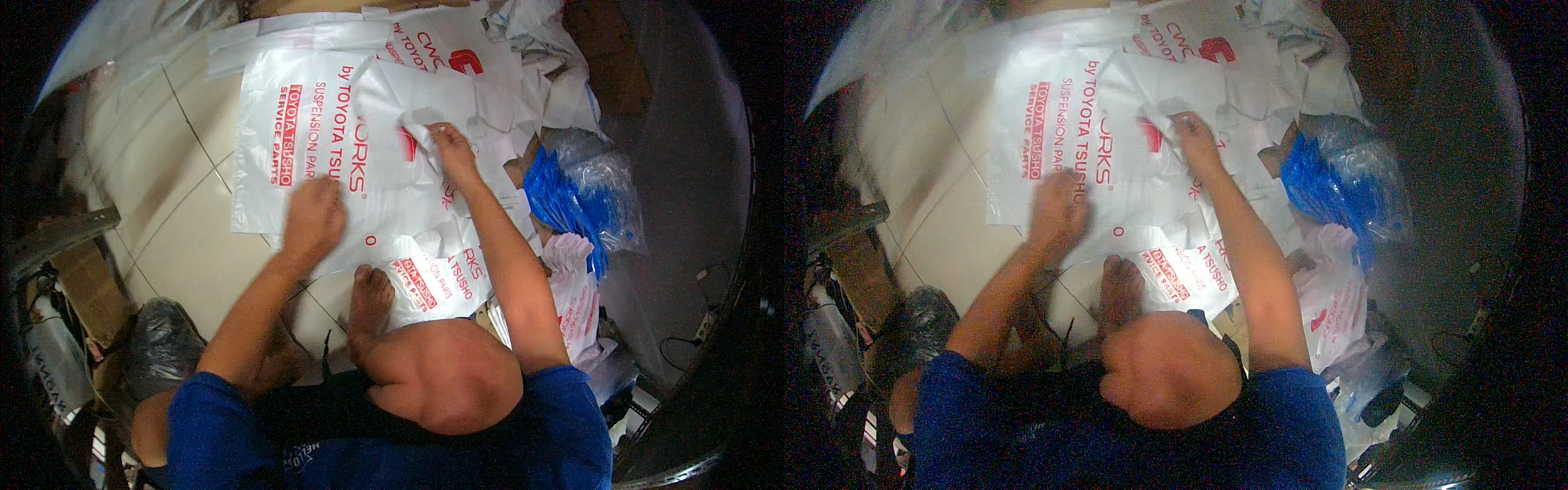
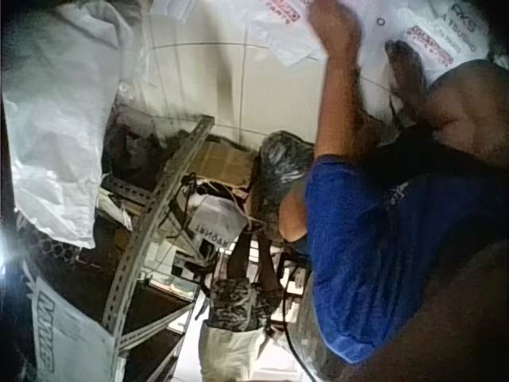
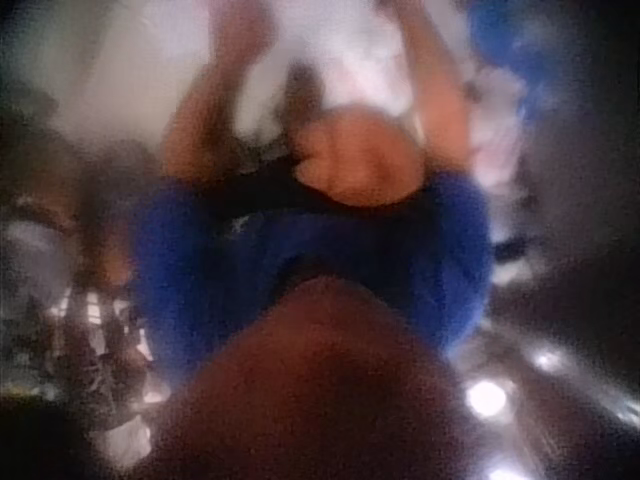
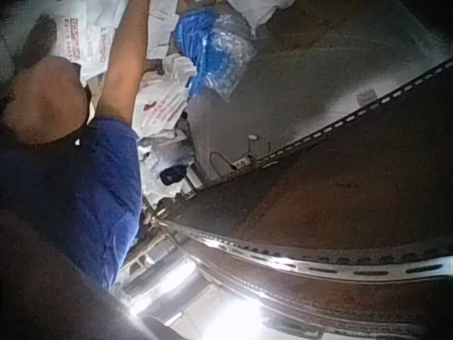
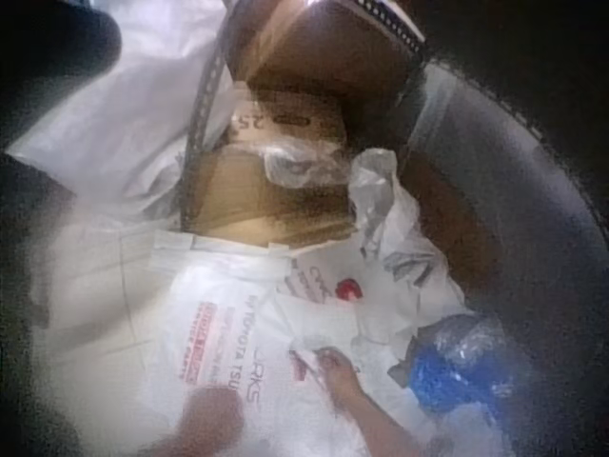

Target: The person sits on the floor and cleans white plastic bags with red logos using a white cloth. They wipe the surface of the bags, occasionally applying liquid from a bottle to the cloth, and then stack the cleaned bags on a wooden surface.

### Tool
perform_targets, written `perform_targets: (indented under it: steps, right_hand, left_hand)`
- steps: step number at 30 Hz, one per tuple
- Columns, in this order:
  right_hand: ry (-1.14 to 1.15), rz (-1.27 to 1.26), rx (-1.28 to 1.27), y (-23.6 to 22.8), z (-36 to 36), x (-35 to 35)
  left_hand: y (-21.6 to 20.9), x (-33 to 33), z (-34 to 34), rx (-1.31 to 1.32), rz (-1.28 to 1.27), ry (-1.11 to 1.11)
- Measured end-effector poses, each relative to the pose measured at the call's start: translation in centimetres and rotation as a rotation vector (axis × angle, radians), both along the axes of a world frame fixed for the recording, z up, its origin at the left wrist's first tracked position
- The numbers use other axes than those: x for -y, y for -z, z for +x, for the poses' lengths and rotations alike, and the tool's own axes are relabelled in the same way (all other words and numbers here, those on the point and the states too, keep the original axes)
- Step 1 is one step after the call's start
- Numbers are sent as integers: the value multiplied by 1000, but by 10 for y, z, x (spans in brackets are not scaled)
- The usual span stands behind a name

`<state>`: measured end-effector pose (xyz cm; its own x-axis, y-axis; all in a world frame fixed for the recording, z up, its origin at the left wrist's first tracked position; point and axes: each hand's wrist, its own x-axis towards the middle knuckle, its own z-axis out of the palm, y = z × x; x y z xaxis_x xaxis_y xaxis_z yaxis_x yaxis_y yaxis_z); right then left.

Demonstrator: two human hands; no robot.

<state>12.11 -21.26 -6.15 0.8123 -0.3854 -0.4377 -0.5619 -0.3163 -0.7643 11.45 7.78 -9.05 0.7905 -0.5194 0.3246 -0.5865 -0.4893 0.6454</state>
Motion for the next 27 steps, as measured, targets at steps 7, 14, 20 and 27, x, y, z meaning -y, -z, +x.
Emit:
perform_targets:
  steps: [7,14,20,27]
  right_hand:
    - [264,-578,264,40,-23,94]
    - [-97,-447,572,-30,77,-2]
    - [70,-695,268,15,229,-21]
    - [30,-478,303,-21,274,-17]
  left_hand:
    - [8,-70,65,17,451,-381]
    - [25,-81,52,-143,378,-376]
    - [13,-83,52,-136,351,-259]
    - [-8,-92,64,-171,220,-214]
